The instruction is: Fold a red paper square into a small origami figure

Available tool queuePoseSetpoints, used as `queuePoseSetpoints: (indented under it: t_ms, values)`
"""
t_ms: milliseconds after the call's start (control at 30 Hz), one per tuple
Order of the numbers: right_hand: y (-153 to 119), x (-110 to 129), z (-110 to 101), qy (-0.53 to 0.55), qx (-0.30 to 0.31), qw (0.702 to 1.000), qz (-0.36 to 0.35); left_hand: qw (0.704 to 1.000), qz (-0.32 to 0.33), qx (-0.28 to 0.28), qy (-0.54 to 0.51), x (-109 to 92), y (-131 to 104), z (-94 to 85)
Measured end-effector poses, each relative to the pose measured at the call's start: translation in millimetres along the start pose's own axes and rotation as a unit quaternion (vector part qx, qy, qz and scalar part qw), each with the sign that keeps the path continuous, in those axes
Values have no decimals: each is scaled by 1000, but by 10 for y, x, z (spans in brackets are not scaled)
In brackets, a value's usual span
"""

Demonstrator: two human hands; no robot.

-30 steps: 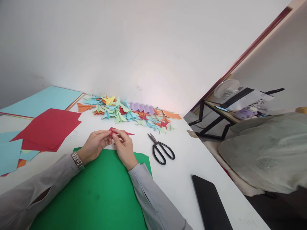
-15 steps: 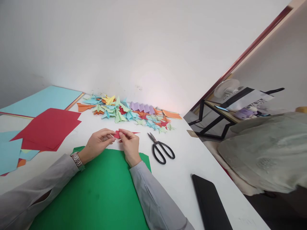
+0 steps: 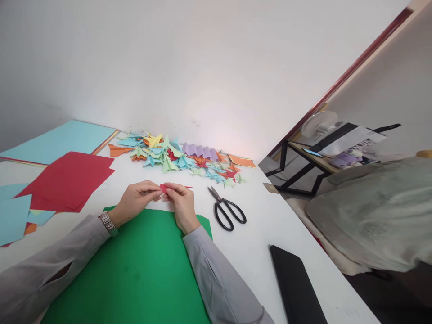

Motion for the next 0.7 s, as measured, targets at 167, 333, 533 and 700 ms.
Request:
queuePoseSetpoints:
  t_ms: [167,333,533,700]
  values:
    - [-5,22,13,-3,26,1000,5,999,-27,-16,-41,-19,8,-4]
    - [-9,32,15,-1,33,999,9,996,-50,-12,-74,7,12,-2]
    - [-15,36,24,0,25,999,20,991,-86,12,-102,30,22,8]
    - [-19,33,29,-2,34,999,26,987,-103,9,-125,30,20,20]
Point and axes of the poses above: each hand's wrist, its own y-axis towards the middle knuckle, its own z-axis out of the palm, x = y × z, the point moved 2 cm from there along y, towards the middle knuckle, and after that the axes turned 13 degrees about x, right-handed, at the moved point
